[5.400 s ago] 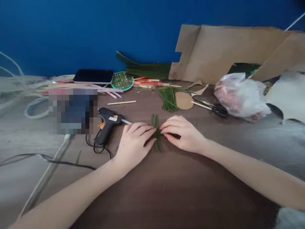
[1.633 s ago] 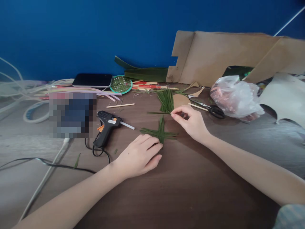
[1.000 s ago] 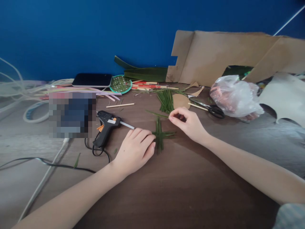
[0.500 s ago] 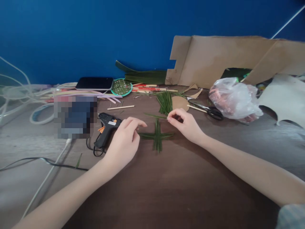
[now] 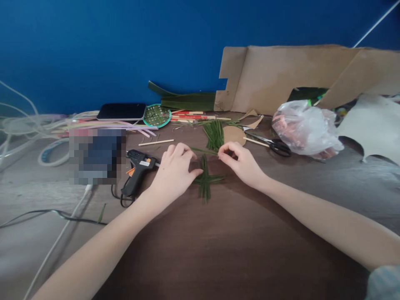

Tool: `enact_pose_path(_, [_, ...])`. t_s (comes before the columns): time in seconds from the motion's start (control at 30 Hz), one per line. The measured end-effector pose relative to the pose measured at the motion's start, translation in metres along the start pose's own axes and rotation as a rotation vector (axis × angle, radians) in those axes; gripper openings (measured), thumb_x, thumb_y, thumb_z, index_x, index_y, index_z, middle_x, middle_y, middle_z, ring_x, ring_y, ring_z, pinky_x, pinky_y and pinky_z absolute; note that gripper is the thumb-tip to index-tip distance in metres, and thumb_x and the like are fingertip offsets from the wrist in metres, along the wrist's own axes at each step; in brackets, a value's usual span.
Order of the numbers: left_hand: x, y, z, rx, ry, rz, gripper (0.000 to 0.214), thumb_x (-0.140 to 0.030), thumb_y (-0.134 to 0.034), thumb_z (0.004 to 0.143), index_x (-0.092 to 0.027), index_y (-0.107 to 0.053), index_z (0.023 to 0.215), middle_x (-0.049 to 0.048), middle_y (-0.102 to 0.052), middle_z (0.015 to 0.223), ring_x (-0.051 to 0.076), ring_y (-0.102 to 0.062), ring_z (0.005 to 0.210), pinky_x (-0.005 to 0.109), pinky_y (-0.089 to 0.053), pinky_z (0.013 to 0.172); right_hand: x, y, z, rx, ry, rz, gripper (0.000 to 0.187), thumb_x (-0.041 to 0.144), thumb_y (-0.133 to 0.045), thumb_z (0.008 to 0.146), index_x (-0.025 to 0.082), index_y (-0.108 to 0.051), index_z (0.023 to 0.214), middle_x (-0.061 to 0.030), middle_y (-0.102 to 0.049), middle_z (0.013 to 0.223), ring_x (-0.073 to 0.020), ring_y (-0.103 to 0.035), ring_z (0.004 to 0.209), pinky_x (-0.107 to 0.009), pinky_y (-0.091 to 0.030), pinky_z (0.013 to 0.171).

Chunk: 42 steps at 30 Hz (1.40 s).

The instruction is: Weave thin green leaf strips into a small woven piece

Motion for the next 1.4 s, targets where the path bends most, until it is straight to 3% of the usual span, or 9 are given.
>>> enact_pose_path(0.27, [0.002,-0.007,0.000,0.075,-0.051,-0.013,0.030,-0.029,-0.066,0.073,-0.014,-0.057,0.097,0.0069,-0.052,0.103,0.026,-0.043,0.099,0.041,-0.038,0.087,0.001,0.001,-0.001,-0.003,-0.007,0.010,0.009,0.024,-0.051,0.081,0.020,-0.053,0.074,-0.0010,-0.057,0.075,-0.0156,-0.052,0.076,-0.029,-0.038,0.069])
enact_pose_path(0.47, [0.003,-0.009,0.002,0.089,-0.040,-0.008,0.035,-0.031,-0.068,0.071,-0.014,-0.056,0.100,0.0077,-0.051,0.101,0.027,-0.043,0.099,0.042,-0.038,0.085,0.005,-0.003,-0.003,0.045,0.036,0.147,0.010,0.028,-0.046,0.087,0.020,-0.047,0.081,-0.0041,-0.063,0.083,-0.0175,-0.060,0.084,-0.033,-0.043,0.078])
enact_pose_path(0.63, [0.002,-0.010,0.002,0.100,-0.015,-0.014,0.042,-0.032,-0.067,0.071,-0.016,-0.056,0.108,0.0095,-0.049,0.103,0.030,-0.042,0.102,0.045,-0.038,0.085,0.004,-0.008,-0.004,0.121,0.101,0.090,0.012,0.031,-0.039,0.091,0.022,-0.042,0.085,-0.0081,-0.059,0.102,-0.0202,-0.056,0.101,-0.040,-0.039,0.091])
enact_pose_path(0.8, [0.001,-0.012,0.003,0.121,-0.020,-0.027,0.044,-0.031,-0.065,0.072,-0.017,-0.054,0.113,0.0107,-0.047,0.109,0.032,-0.041,0.104,0.047,-0.038,0.084,0.000,-0.010,-0.004,0.156,0.103,0.096,0.012,0.032,-0.037,0.092,0.022,-0.040,0.086,-0.0081,-0.058,0.103,-0.0216,-0.051,0.110,-0.044,-0.036,0.095])
enact_pose_path(1.07, [0.002,-0.015,0.002,0.097,-0.046,-0.086,0.043,-0.026,-0.065,0.072,-0.019,-0.052,0.113,0.0099,-0.046,0.115,0.031,-0.040,0.107,0.048,-0.037,0.087,-0.001,-0.008,-0.004,0.126,0.101,0.141,0.013,0.034,-0.038,0.091,0.022,-0.041,0.086,-0.0074,-0.058,0.102,-0.0198,-0.054,0.102,-0.040,-0.040,0.091])
enact_pose_path(1.4, [0.001,-0.014,0.002,0.121,-0.115,-0.180,0.036,-0.020,-0.061,0.075,-0.020,-0.050,0.109,0.0055,-0.058,0.112,0.028,-0.040,0.111,0.046,-0.034,0.088,-0.001,-0.007,-0.004,0.095,0.079,0.154,0.013,0.034,-0.039,0.091,0.022,-0.042,0.086,-0.0064,-0.058,0.099,-0.0192,-0.055,0.096,-0.038,-0.042,0.086])
Point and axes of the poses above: each hand's wrist, its own z-axis towards the middle knuckle, its own y-axis out of the back of the hand, x = y × z, the point moved 3 cm from there along z, towards the middle knuckle
